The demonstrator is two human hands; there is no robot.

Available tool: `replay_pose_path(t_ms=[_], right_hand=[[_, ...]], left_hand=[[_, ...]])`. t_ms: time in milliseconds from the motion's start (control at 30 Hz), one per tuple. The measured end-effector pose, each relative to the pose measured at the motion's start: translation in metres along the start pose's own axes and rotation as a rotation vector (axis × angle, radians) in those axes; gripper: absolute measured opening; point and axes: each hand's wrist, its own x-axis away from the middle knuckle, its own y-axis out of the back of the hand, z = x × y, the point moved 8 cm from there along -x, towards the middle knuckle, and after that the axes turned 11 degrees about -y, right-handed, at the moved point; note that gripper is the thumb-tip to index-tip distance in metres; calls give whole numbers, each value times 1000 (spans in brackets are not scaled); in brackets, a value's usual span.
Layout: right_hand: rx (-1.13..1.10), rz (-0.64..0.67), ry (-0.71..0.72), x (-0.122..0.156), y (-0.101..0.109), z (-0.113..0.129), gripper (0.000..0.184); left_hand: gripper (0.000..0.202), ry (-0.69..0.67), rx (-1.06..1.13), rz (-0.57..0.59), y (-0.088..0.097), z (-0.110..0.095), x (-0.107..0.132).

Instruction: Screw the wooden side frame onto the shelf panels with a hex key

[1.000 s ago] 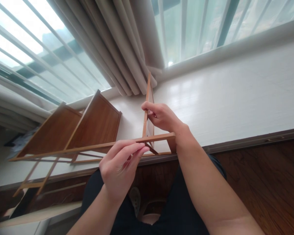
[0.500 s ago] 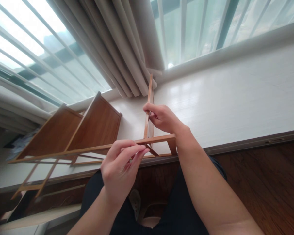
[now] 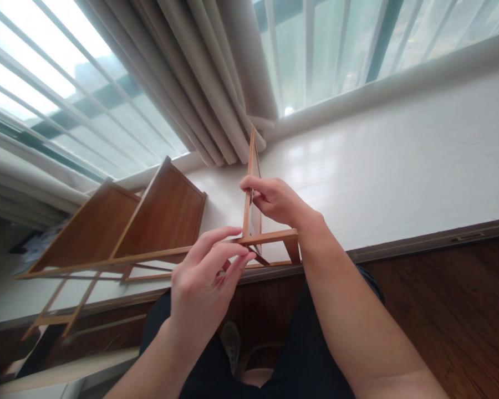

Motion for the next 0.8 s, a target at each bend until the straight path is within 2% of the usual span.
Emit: replay_pose_path(t_ms=[100,200,333,400,567,667,800], right_hand=[[-12,8,-5,-1,0,0,31],[-22,15,-15,-2,-2,-1,30],[-52,11,-17,-2,-1,0,30],[-73,0,-12,-2,1,1,30],[-91,-11,-39,1,6,-1,29],[-54,-9,-85,3,6,-6,29],[29,14,-84,5,-2,-8,21]], left_hand=[[8,-33,-100,167,3,1,-15],[22,-143,-169,315,4,7,-33],[40,-338,-62,474,-6,18,-46],[40,-387,17,506,-11,23,-47],[41,-429,144,477,-16,29,-40],[36,-418,170,495,-20,31,-37],[25,-351,212,593,-28,33,-36]])
